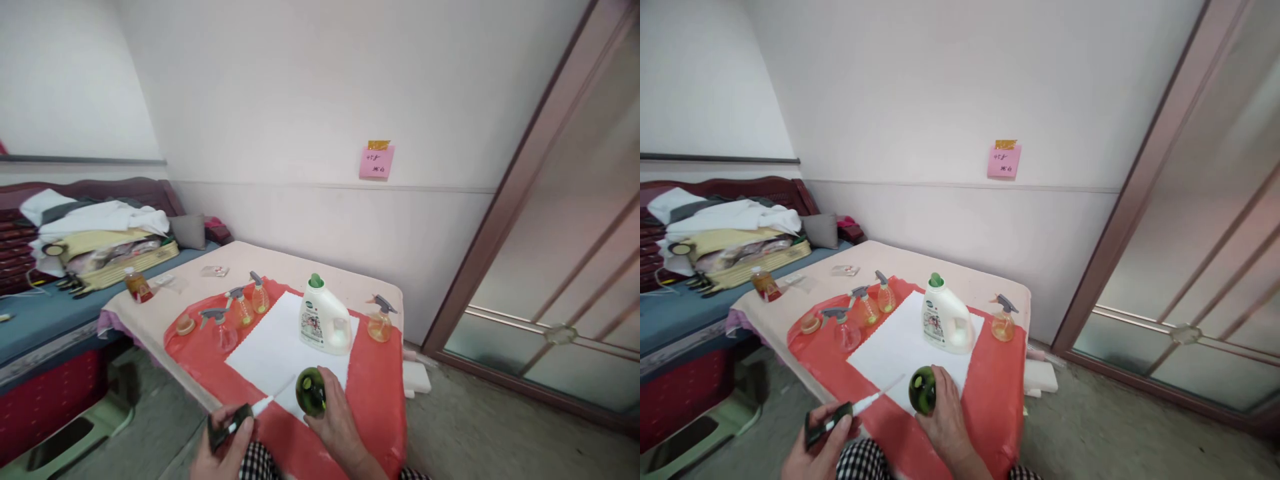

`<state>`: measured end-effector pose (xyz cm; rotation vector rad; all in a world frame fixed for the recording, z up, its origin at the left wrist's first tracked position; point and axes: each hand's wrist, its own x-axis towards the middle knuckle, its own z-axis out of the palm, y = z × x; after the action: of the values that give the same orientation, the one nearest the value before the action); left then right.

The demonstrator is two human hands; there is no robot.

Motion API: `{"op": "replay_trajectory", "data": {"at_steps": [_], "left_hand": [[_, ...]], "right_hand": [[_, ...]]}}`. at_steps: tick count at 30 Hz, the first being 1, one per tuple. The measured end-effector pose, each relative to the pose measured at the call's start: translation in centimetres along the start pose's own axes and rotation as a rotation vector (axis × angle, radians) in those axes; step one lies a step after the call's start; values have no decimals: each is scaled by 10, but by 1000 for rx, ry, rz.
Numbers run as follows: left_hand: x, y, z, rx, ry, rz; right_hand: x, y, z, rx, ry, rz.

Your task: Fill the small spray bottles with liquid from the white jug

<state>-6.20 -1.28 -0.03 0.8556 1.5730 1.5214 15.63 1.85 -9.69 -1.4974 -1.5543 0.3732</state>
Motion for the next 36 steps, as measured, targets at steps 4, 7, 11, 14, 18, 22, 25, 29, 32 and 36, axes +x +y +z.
{"op": "replay_trajectory", "data": {"at_steps": [4, 7, 11, 14, 18, 22, 25, 29, 32, 36], "left_hand": [[-18, 11, 8, -79, -109, -26], [-34, 17, 15, -57, -153, 70], [-45, 29, 10, 10, -150, 118], [-49, 38, 5, 16, -220, 74], [-57, 46, 11, -42, -267, 89], [-59, 49, 24, -24, -357, 53], [-58, 50, 30, -5, -392, 57], [-59, 52, 33, -69, -439, 6], [-61, 55, 34, -116, -474, -29], [-63, 57, 36, -174, -505, -78]], "right_hand": [[-13, -16, -29, -85, -7, -106], [-24, -25, -42, -148, 4, -153], [-35, -30, -53, -224, 45, -157], [-40, -29, -59, -271, 78, -148], [-44, -32, -65, -316, 82, -171], [-50, -48, -72, -356, 41, -269], [-56, -65, -80, -362, 69, -370], [-62, -84, -90, -350, 105, -418], [-64, -92, -94, -388, 74, -410], [-66, -99, -94, -386, 4, -351]]}}
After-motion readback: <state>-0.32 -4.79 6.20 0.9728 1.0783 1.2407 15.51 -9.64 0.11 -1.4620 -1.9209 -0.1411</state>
